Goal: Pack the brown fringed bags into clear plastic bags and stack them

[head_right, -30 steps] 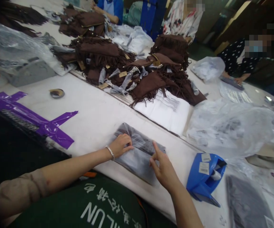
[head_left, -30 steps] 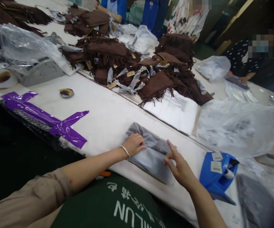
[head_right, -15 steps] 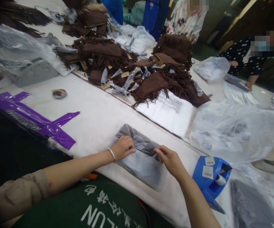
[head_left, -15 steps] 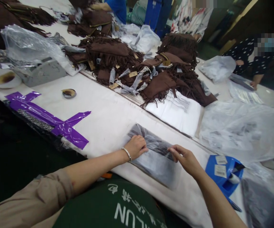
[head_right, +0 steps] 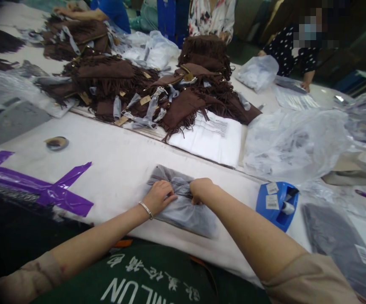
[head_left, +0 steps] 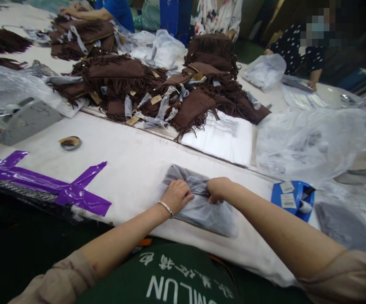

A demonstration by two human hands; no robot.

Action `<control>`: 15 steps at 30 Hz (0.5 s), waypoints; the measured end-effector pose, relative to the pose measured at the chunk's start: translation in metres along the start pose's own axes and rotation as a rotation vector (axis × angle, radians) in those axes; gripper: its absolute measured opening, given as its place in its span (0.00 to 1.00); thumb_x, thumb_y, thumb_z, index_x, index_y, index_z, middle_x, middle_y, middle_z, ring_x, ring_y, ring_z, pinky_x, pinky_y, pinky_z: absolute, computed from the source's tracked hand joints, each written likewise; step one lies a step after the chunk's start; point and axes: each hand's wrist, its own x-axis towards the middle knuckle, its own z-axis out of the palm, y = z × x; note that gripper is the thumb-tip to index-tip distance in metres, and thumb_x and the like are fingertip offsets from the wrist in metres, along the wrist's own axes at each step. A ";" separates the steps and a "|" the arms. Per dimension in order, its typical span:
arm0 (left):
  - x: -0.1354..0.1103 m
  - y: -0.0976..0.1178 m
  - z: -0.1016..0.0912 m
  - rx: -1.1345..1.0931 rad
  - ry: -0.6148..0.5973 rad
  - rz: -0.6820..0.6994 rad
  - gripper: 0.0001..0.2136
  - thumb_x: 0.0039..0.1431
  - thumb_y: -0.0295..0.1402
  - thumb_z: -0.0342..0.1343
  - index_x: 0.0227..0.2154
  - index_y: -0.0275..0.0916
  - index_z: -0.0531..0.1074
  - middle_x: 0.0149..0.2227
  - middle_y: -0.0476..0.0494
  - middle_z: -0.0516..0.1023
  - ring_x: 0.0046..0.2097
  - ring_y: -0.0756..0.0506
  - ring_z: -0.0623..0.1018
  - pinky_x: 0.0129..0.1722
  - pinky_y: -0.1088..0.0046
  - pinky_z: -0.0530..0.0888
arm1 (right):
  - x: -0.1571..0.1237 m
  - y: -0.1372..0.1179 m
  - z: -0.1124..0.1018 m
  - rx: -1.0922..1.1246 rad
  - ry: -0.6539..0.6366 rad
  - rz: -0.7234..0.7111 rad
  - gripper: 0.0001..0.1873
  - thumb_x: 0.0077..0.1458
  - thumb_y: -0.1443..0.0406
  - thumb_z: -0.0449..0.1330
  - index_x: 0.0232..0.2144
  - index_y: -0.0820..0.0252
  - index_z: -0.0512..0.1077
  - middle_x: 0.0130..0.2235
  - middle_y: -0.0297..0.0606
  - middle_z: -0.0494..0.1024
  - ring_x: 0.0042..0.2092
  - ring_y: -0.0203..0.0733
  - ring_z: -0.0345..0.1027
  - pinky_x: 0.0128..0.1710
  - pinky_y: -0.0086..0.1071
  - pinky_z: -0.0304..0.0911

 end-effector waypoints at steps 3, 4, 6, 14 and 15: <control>0.000 -0.001 0.001 0.013 0.000 0.006 0.09 0.58 0.38 0.54 0.28 0.37 0.66 0.34 0.45 0.70 0.42 0.44 0.67 0.44 0.65 0.62 | -0.007 0.015 -0.006 -0.012 0.094 0.066 0.16 0.26 0.56 0.71 0.16 0.59 0.72 0.20 0.39 0.73 0.32 0.50 0.71 0.33 0.39 0.62; -0.001 -0.001 0.002 0.016 0.004 0.006 0.09 0.58 0.38 0.54 0.28 0.37 0.66 0.34 0.45 0.70 0.42 0.44 0.67 0.44 0.65 0.62 | -0.012 0.021 -0.007 -0.013 0.139 0.091 0.18 0.28 0.54 0.70 0.18 0.60 0.73 0.24 0.42 0.75 0.35 0.52 0.71 0.34 0.40 0.61; -0.001 -0.001 0.002 0.019 0.016 0.004 0.09 0.57 0.37 0.55 0.28 0.37 0.66 0.34 0.45 0.70 0.42 0.44 0.67 0.44 0.65 0.62 | -0.023 0.033 -0.008 -0.008 0.227 0.141 0.20 0.35 0.51 0.67 0.21 0.63 0.73 0.29 0.50 0.76 0.37 0.55 0.71 0.35 0.42 0.60; -0.006 0.003 0.002 0.031 0.082 -0.009 0.09 0.57 0.38 0.54 0.27 0.38 0.67 0.33 0.46 0.71 0.42 0.44 0.68 0.48 0.62 0.60 | -0.058 0.027 0.029 0.281 0.547 0.117 0.19 0.49 0.49 0.57 0.29 0.59 0.72 0.26 0.41 0.74 0.35 0.48 0.70 0.37 0.40 0.60; -0.007 0.003 0.002 0.033 0.093 -0.009 0.09 0.57 0.38 0.54 0.27 0.38 0.67 0.33 0.46 0.71 0.42 0.45 0.68 0.50 0.61 0.59 | -0.062 0.024 0.034 0.326 0.593 0.107 0.20 0.53 0.50 0.52 0.36 0.60 0.71 0.28 0.41 0.75 0.36 0.47 0.70 0.39 0.41 0.60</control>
